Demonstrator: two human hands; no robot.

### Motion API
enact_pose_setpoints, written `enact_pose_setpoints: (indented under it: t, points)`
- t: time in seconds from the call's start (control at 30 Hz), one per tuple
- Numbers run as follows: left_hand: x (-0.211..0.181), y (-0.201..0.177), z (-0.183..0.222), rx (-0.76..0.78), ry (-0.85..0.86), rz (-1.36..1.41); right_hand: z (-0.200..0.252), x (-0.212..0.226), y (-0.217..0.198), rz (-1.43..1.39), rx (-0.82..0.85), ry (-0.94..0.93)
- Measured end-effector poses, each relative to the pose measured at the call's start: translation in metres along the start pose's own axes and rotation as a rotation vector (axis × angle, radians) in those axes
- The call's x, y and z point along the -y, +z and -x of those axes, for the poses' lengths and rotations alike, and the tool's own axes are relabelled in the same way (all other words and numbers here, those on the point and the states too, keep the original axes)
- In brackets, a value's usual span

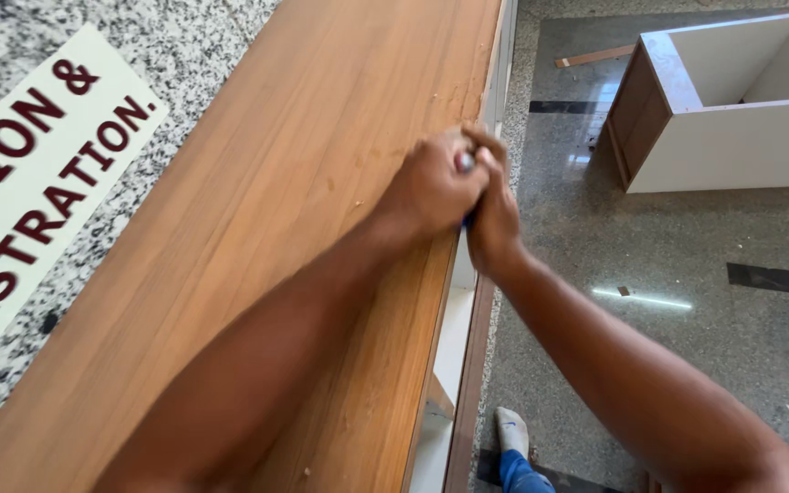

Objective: The person sands the surface of a wooden reception desk using a sanding block. They move the block back and forth along the grain of the wood, covering the length of the desk. A cloth is visible on the desk surface but is not used during the sanding process.

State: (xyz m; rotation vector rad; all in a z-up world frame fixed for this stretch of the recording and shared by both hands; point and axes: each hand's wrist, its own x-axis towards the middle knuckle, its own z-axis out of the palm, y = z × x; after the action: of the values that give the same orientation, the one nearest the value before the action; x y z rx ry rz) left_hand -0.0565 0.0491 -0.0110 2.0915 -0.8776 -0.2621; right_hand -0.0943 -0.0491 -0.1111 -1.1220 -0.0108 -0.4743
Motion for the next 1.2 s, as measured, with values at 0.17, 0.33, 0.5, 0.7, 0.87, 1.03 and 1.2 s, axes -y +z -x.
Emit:
enact_pose_setpoints:
  t: [0.17,0.33,0.5,0.7,0.87,1.03,1.2]
  points:
    - [-0.027,-0.013,0.166,0.029,0.136,-0.029,0.161,0.008,0.049,-0.319,0.025,0.15]
    - [-0.015,-0.014,0.172,-0.03,0.346,-0.278,0.18,-0.014,0.061,-0.252,-0.036,-0.076]
    - [0.009,-0.004,0.032,0.058,0.174,-0.012,0.033,-0.022,0.009,-0.081,-0.084,-0.088]
    - [0.006,-0.002,0.012,-0.002,0.082,0.073,0.017,0.005,0.013,0.063,-0.109,0.047]
    - [-0.037,-0.019,0.143,0.031,0.118,-0.045,0.14,0.007,0.043,-0.251,0.029,0.127]
    - [-0.025,-0.021,0.145,-0.01,0.289,-0.175,0.163,0.002,0.059,-0.27,0.013,0.057]
    - [0.019,0.001,-0.025,-0.058,0.327,-0.05,-0.02,-0.009,0.002,-0.043,-0.097,-0.198]
